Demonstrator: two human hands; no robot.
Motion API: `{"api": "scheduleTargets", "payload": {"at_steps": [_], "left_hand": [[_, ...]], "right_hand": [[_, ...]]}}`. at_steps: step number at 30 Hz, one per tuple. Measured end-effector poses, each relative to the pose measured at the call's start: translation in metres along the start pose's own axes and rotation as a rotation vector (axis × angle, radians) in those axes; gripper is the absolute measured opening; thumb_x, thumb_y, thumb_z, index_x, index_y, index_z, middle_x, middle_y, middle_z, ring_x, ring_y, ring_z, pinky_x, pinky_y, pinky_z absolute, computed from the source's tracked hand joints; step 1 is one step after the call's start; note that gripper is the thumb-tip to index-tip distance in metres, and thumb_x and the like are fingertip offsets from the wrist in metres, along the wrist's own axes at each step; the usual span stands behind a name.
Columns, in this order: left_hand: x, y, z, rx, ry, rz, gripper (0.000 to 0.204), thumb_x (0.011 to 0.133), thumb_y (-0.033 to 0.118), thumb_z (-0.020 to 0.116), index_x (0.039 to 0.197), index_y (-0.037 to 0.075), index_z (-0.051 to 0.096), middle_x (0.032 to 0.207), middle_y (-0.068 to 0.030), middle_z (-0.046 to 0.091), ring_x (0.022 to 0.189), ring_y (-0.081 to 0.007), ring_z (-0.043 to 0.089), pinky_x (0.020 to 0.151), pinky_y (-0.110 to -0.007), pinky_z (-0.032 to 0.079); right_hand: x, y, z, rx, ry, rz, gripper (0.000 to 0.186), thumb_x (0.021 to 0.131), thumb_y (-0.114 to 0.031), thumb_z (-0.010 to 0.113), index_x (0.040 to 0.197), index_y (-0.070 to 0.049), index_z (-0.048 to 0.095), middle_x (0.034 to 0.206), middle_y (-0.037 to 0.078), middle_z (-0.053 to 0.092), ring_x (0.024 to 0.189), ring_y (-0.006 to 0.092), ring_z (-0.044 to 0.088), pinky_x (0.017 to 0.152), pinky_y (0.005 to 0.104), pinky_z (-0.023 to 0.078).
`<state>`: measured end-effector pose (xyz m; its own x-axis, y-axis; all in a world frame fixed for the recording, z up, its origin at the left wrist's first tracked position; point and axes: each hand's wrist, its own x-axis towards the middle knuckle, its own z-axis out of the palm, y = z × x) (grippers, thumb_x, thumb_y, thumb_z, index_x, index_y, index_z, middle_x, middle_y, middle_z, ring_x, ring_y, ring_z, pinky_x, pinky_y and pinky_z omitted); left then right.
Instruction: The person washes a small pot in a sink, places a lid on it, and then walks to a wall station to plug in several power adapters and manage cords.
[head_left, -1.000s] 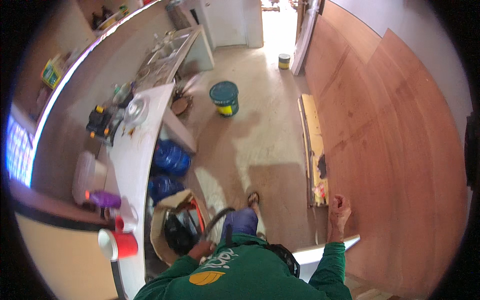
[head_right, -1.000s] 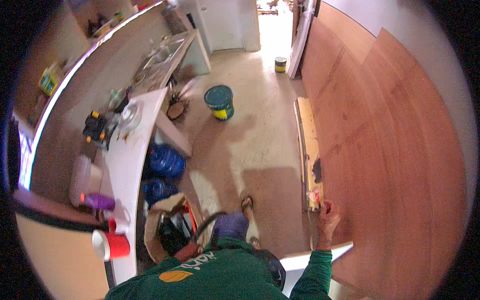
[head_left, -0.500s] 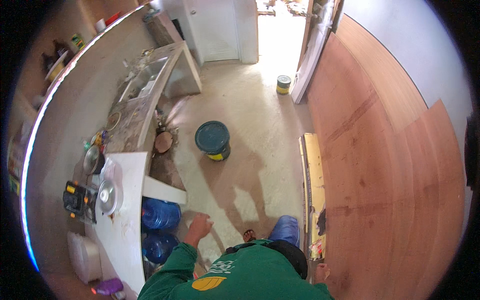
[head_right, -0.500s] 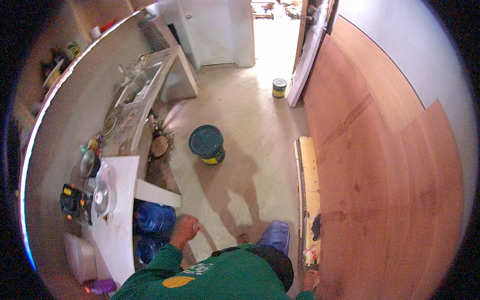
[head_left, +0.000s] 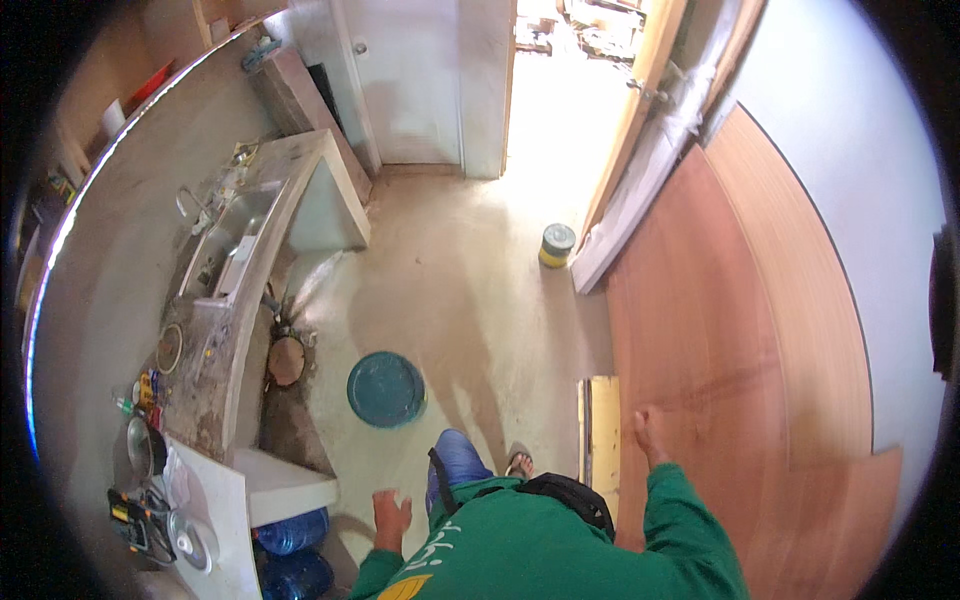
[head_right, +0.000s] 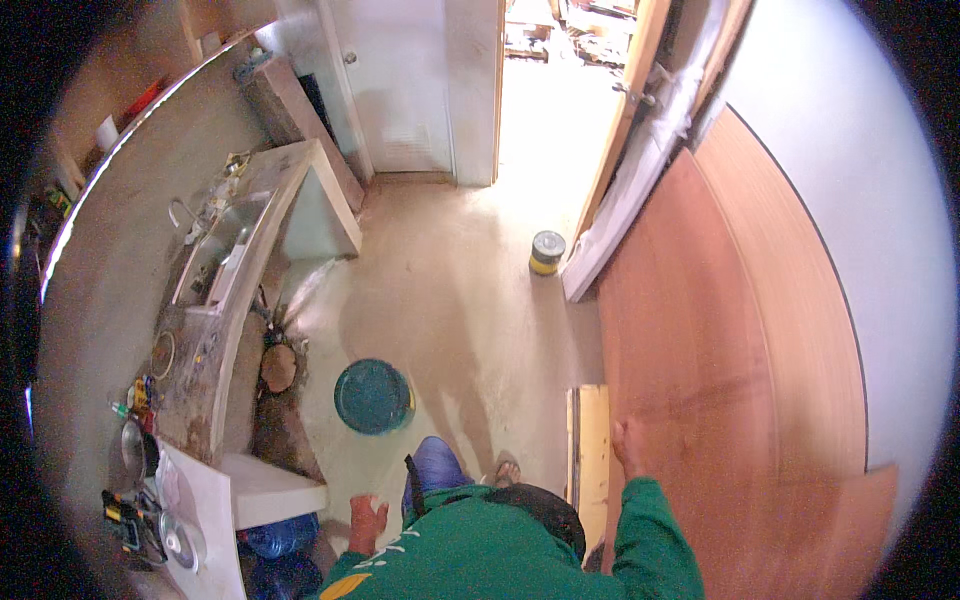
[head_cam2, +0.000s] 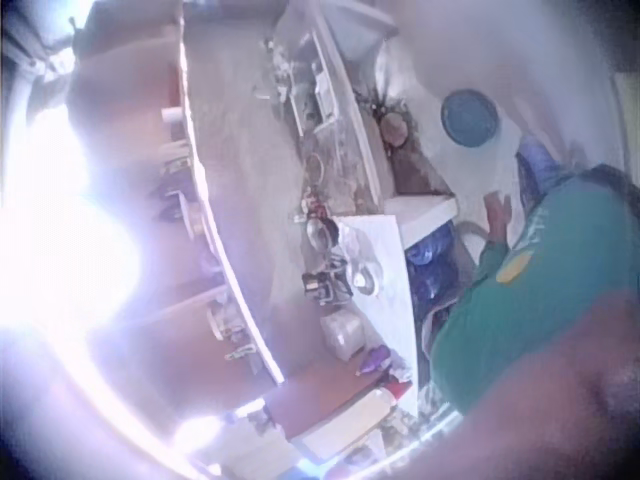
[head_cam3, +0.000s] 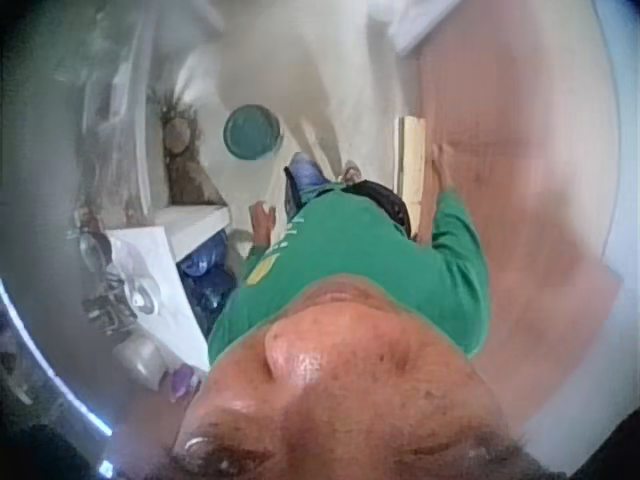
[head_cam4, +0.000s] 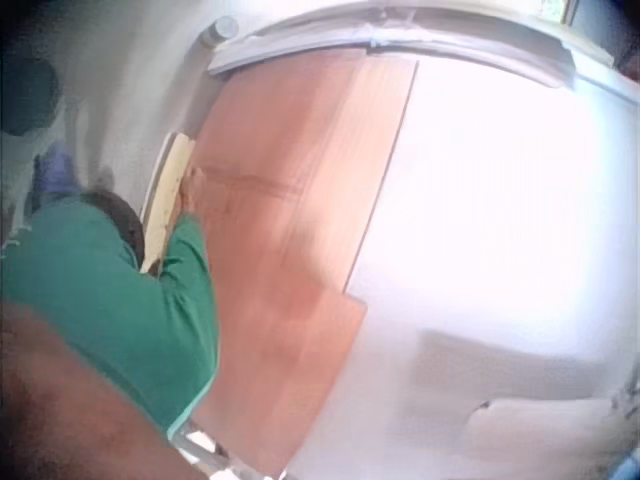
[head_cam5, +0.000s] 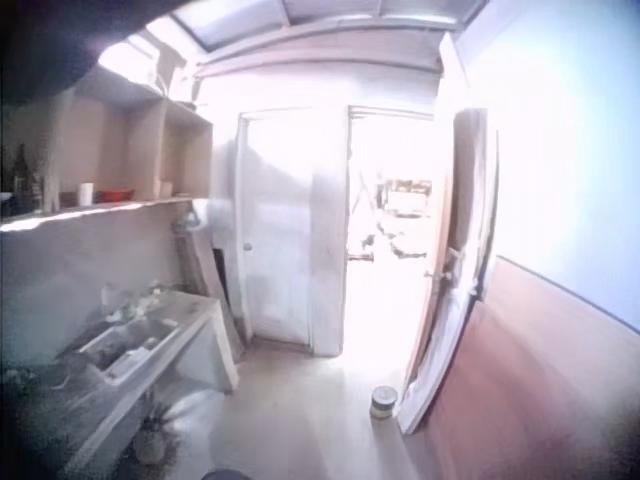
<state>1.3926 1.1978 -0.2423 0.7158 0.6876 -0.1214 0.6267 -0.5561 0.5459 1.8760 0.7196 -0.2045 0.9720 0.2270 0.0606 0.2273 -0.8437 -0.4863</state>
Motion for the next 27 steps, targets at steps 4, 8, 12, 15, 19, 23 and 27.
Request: {"api": "scheduleTargets", "payload": {"at_steps": [4, 8, 12, 15, 19, 23, 27], "left_hand": [[0.031, -0.039, 0.03, 0.125, -0.242, -0.321, 0.038, 0.082, 0.027, 0.075, 0.105, -0.002, 0.067, 0.103, -0.0259, 0.065, 0.109, -0.0443, 0.056, 0.099, -0.049, 0.045], [0.198, -0.072, 0.031, 0.213, -0.419, -0.163, 0.034, 0.087, 0.031, 0.068, 0.102, 0.0, 0.068, 0.098, -0.0243, 0.067, 0.099, -0.0433, 0.062, 0.089, -0.051, 0.049], [0.279, -0.09, -0.009, 0.07, -0.261, -0.193, 0.035, 0.096, 0.034, 0.057, 0.098, 0.0, 0.067, 0.089, -0.0213, 0.068, 0.086, -0.0391, 0.067, 0.076, -0.05, 0.051], [0.438, -0.018, -0.142, -0.503, 0.182, -0.546, 0.039, 0.101, 0.035, 0.058, 0.103, -0.003, 0.064, 0.084, -0.0096, 0.061, 0.079, -0.0207, 0.058, 0.072, -0.038, 0.049], [0.595, -0.006, -0.278, -0.891, 0.512, -0.451, 0.029, 0.104, 0.036, 0.059, 0.114, 0.009, 0.067, 0.097, 0.002, 0.065, 0.078, -0.007, 0.057, 0.065, -0.024, 0.047], [0.686, 0.0, -0.365, -1.218, 0.741, -0.481, 0.04, 0.106, 0.046, 0.051, 0.119, 0.01, 0.065, 0.109, 0.0001, 0.068, 0.085, -0.0118, 0.061, 0.073, -0.029, 0.05], [0.732, -0.036, -0.402, -1.507, 0.832, -0.57, 0.051, 0.107, 0.055, 0.04, 0.127, 0.012, 0.06, 0.121, -0.0035, 0.068, 0.093, -0.0171, 0.062, 0.083, -0.036, 0.05]], "right_hand": [[0.217, -0.194, 0.039, 0.07, -0.051, -0.282, 0.019, 0.094, -0.021, 0.062, 0.099, -0.002, 0.064, 0.101, 0.021, 0.066, 0.098, 0.0404, 0.062, 0.083, 0.0478, 0.05], [0.371, -0.309, 0.127, -0.043, 0.08, -0.655, 0.033, 0.096, -0.029, 0.061, 0.119, -0.004, 0.062, 0.111, 0.021, 0.065, 0.108, 0.0404, 0.062, 0.094, 0.0484, 0.051], [0.415, -0.509, 0.191, 0.192, -0.205, -0.541, 0.04, 0.097, -0.03, 0.063, 0.126, -0.003, 0.058, 0.117, 0.023, 0.064, 0.109, 0.0381, 0.063, 0.093, 0.0476, 0.052], [0.466, -0.586, 0.242, 0.294, -0.242, -0.608, 0.039, 0.096, -0.028, 0.064, 0.125, -0.003, 0.059, 0.117, 0.022, 0.064, 0.108, 0.0372, 0.064, 0.093, 0.0474, 0.053], [0.514, -0.713, 0.292, 0.356, -0.364, -0.683, 0.038, 0.094, -0.025, 0.066, 0.124, -0.003, 0.06, 0.112, 0.02, 0.066, 0.107, 0.036, 0.064, 0.093, 0.0466, 0.052], [0.557, -0.83, 0.37, 0.314, -0.458, -0.885, 0.039, 0.096, -0.027, 0.065, 0.125, -0.002, 0.059, 0.111, 0.02, 0.066, 0.108, 0.0367, 0.064, 0.093, 0.0477, 0.052], [0.537, -0.982, 0.431, 0.401, -0.577, -1.041, 0.039, 0.1, -0.034, 0.058, 0.124, -0.002, 0.059, 0.108, 0.024, 0.064, 0.106, 0.0434, 0.062, 0.091, 0.0501, 0.051]]}}
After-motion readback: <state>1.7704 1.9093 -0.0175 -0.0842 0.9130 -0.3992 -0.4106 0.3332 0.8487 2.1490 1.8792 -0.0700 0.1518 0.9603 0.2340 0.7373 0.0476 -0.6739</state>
